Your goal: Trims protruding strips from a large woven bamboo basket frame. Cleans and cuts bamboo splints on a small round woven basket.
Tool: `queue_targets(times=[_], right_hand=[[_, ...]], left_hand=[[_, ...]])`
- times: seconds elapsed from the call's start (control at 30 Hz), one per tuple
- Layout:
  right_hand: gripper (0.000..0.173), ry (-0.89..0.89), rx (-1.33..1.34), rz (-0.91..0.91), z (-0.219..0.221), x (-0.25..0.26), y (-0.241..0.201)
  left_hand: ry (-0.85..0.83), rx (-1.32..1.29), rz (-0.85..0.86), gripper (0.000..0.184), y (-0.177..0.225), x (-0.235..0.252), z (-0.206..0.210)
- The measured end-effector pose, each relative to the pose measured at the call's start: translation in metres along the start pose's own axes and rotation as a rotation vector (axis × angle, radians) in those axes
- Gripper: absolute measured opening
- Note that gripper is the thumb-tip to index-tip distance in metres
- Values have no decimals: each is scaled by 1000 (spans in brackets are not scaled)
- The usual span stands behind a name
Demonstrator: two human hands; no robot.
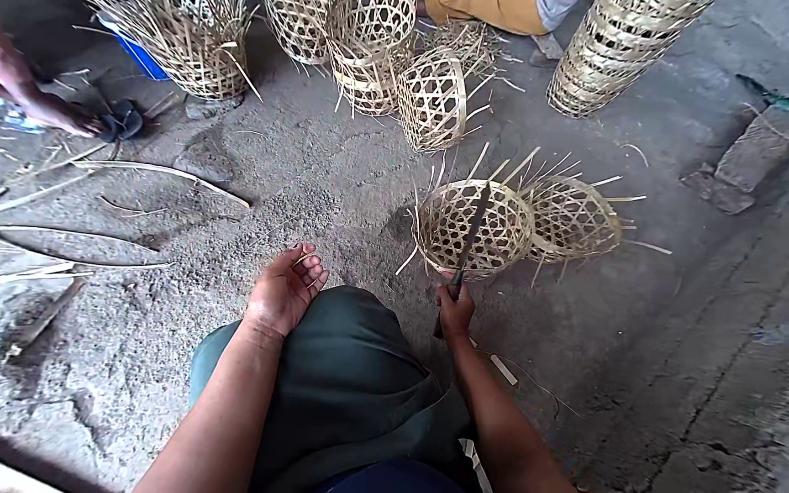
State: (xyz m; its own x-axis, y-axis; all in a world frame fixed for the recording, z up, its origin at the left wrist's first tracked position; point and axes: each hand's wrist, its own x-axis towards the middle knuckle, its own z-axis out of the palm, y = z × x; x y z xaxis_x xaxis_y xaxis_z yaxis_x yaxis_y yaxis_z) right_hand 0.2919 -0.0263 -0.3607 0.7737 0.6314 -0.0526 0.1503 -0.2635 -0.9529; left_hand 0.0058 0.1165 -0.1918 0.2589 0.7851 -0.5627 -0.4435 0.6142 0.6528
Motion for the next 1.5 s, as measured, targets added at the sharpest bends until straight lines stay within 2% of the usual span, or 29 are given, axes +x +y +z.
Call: queue_targets(times=[0.07, 0.13, 0.23, 0.37, 0.47, 0.57, 0.7, 0.8, 0.87, 0.97, 1.07, 1.17, 1.27, 1.33, 1.4, 1.5], right_hand=[[32, -100, 73, 72, 12, -4, -11], [34, -105, 152, 222, 25, 0, -12], [38, 58, 273, 407, 43, 18, -3], [36, 333, 318, 497, 58, 48, -1], [44, 422, 326, 549, 67, 60, -15], [47, 380, 199, 522, 74, 66, -4], [53, 130, -276, 452, 62, 62, 23], [52, 8, -564, 423, 45, 54, 23], [51, -24, -649, 379, 33, 49, 11], [47, 7, -589, 209, 15, 43, -20], [43, 14, -493, 51, -5, 37, -73], [39, -51, -322, -53, -22, 26, -121], [36, -134, -21, -131, -18, 7, -161], [34, -215, 153, -168, -10, -14, -192], [34, -306, 242, -217, -2, -36, -224], [33, -434, 215, -325, 2, -68, -263]], left_hand=[[5, 1, -10, 33, 0, 2, 2], [6, 1, -19, 32, 0, 4, 3], [4, 1, -26, 32, 0, 5, 3], [11, -3, -23, 32, 1, 5, 1], [1, 4, -20, 32, 2, 5, -1], [1, 16, -21, 32, 2, 6, -1], [-6, 9, -29, 30, 2, 7, 1], [-10, 16, -31, 28, 2, 6, 4], [-12, 26, -23, 28, 1, 6, 4], [-50, 104, 38, 25, 0, 2, 3], [-173, 291, 279, 18, -3, -4, 0], [-282, 588, 686, 19, -4, -17, 7], [-346, 930, 1156, 16, 8, -37, 28], [-283, 1159, 1437, 18, 21, -55, 42], [-181, 1354, 1646, 21, 36, -75, 49], [-40, 1607, 1731, 28, 60, -104, 42]])
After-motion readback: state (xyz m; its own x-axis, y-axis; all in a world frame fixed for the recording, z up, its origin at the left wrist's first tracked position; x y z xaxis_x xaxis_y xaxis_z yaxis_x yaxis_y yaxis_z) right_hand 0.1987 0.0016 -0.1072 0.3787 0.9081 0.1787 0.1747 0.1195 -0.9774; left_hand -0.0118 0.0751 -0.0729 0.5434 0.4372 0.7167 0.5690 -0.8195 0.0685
